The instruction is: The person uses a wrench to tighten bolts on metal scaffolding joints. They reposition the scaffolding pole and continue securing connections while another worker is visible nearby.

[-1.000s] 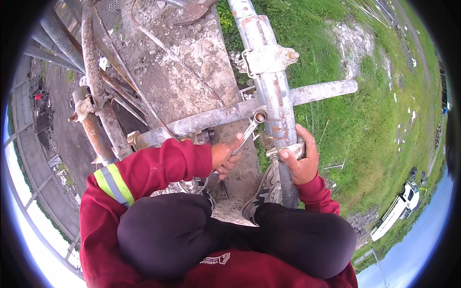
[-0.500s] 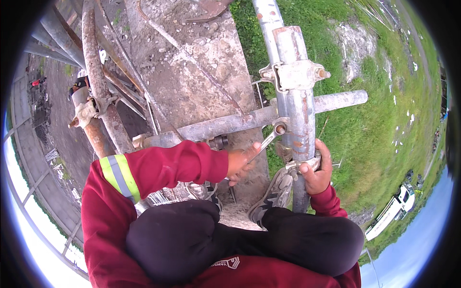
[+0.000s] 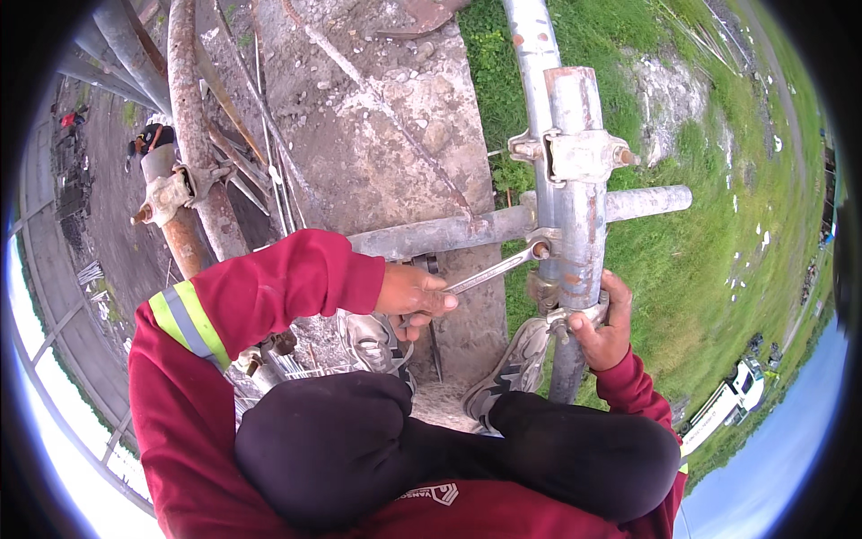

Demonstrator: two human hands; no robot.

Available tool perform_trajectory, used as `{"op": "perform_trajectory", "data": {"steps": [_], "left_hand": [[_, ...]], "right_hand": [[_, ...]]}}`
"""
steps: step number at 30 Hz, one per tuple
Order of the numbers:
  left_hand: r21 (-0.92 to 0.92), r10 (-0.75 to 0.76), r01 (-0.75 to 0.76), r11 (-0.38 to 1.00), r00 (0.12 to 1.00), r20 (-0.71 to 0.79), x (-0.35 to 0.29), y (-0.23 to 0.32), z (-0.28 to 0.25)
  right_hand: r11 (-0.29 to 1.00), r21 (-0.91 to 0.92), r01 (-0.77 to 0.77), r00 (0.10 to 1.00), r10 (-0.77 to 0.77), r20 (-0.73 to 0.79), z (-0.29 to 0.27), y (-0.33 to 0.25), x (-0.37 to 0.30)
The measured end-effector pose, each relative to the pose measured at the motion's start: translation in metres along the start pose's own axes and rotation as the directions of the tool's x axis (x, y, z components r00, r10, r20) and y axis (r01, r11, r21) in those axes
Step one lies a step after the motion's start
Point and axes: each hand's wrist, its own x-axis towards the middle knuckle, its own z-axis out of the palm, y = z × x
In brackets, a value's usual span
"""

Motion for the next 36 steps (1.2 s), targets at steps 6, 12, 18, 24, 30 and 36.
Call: {"op": "perform_trajectory", "data": {"steps": [6, 12, 18, 24, 30, 36], "left_hand": [[0.238, 0.106, -0.074, 0.969, 0.986, -0.127, 0.002, -0.015, 0.006], [0.603, 0.418, -0.129, 0.787, 0.831, -0.368, 0.012, -0.019, 0.023], [0.410, 0.216, -0.100, 0.907, 0.945, -0.246, 0.030, -0.016, 0.017], [0.472, 0.115, -0.024, 0.881, 0.980, -0.165, 0.022, -0.007, 0.007], [0.543, 0.011, 0.061, 0.838, 0.991, -0.130, -0.006, 0.025, -0.024], [0.525, 0.354, -0.171, 0.834, 0.895, -0.271, -0.008, 0.000, -0.013]], "right_hand": [[0.799, -0.341, 0.496, 0.856, -0.383, 0.346, -0.048, -0.089, 0.047], [0.676, -0.395, 0.622, 0.663, -0.186, 0.725, 0.059, -0.132, 0.097], [0.582, -0.463, 0.668, 0.675, -0.215, 0.706, 0.114, -0.112, 0.117], [0.854, -0.282, 0.438, 0.715, -0.141, 0.684, 0.103, -0.095, 0.123], [0.948, -0.241, 0.206, 0.770, -0.005, 0.638, 0.107, -0.093, 0.135], [0.717, -0.369, 0.591, 0.743, -0.305, 0.596, 0.107, -0.097, 0.134]]}}
